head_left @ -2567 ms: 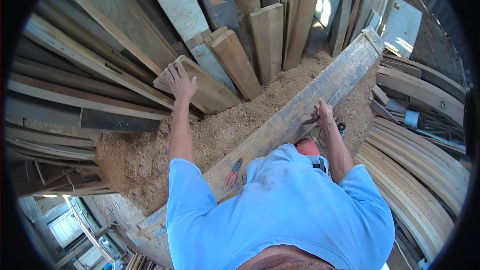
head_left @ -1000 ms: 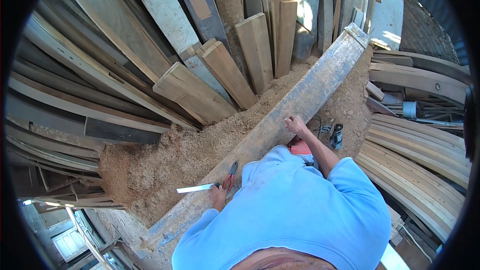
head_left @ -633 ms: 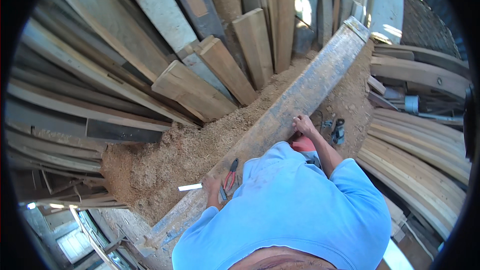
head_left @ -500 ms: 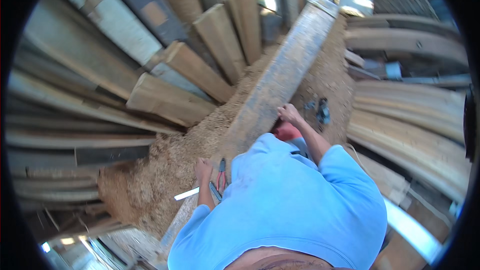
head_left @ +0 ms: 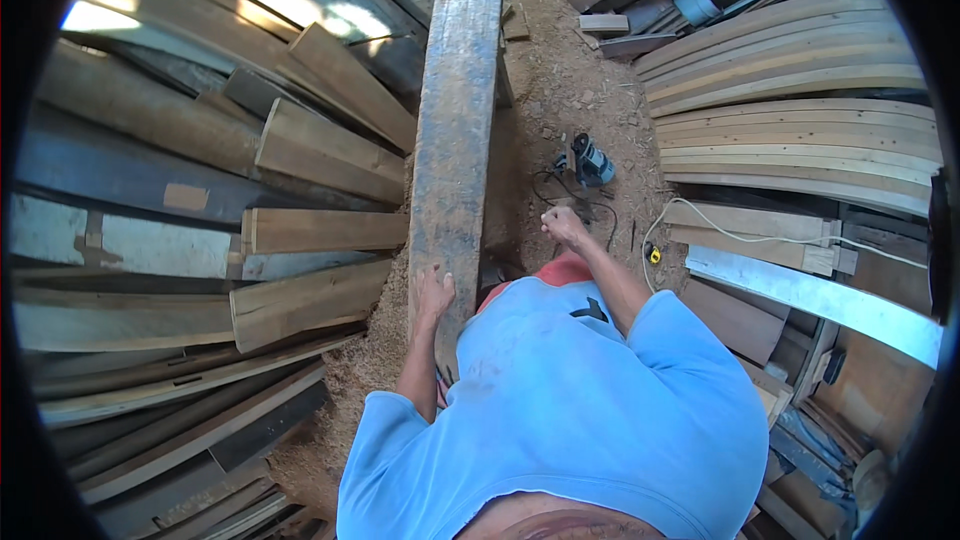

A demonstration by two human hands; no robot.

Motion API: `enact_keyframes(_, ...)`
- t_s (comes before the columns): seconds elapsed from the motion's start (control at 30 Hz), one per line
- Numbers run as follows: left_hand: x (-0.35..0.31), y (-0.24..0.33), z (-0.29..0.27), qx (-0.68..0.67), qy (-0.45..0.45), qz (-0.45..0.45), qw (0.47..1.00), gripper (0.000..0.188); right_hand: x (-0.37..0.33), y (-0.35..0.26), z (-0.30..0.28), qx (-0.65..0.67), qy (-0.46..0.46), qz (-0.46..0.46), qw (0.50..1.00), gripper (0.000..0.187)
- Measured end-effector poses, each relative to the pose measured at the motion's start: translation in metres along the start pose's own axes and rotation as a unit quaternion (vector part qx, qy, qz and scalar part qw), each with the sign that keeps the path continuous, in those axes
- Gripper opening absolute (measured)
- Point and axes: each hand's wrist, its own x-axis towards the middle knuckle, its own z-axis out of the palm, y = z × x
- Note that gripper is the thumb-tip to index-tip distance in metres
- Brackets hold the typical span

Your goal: The person shapes the edges of wooden planks using a router and measures them with a square tool.

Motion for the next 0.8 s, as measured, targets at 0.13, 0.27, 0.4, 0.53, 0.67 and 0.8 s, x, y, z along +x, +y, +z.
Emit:
enact_keyframes(0.13, 0.046, 0.027, 0.036, 0.140, -0.106, -0.007, 0.984, 0.077, 0.024, 0.096, -0.039, 0.041, 0.044, -0.123, 0.991, 0.021)
enact_keyframes(0.27, 0.058, 0.054, 0.047, 0.143, -0.078, -0.105, 0.981, 0.080, -0.004, 0.068, -0.092, 0.133, 0.026, 0.039, 0.990, 0.020)
enact_keyframes(0.4, 0.064, 0.024, 0.014, -0.139, -0.072, -0.075, 0.985, 0.069, 0.018, 0.031, -0.110, -0.157, 0.064, -0.039, 0.985, 0.031)
enact_keyframes(0.53, 0.053, -0.008, -0.077, -0.238, 0.121, -0.157, 0.951, 0.063, 0.034, -0.067, -0.090, -0.249, 0.069, -0.132, 0.957, 0.043)
enact_keyframes(0.67, 0.046, -0.119, -0.176, -0.042, 0.374, -0.169, 0.911, 0.074, 0.060, -0.152, -0.027, -0.293, 0.062, -0.165, 0.940, 0.064)
enact_keyframes(0.8, 0.032, -0.195, -0.290, 0.112, 0.375, -0.251, 0.885, 0.087, 0.062, -0.210, 0.049, -0.407, -0.016, -0.095, 0.908, 0.080)
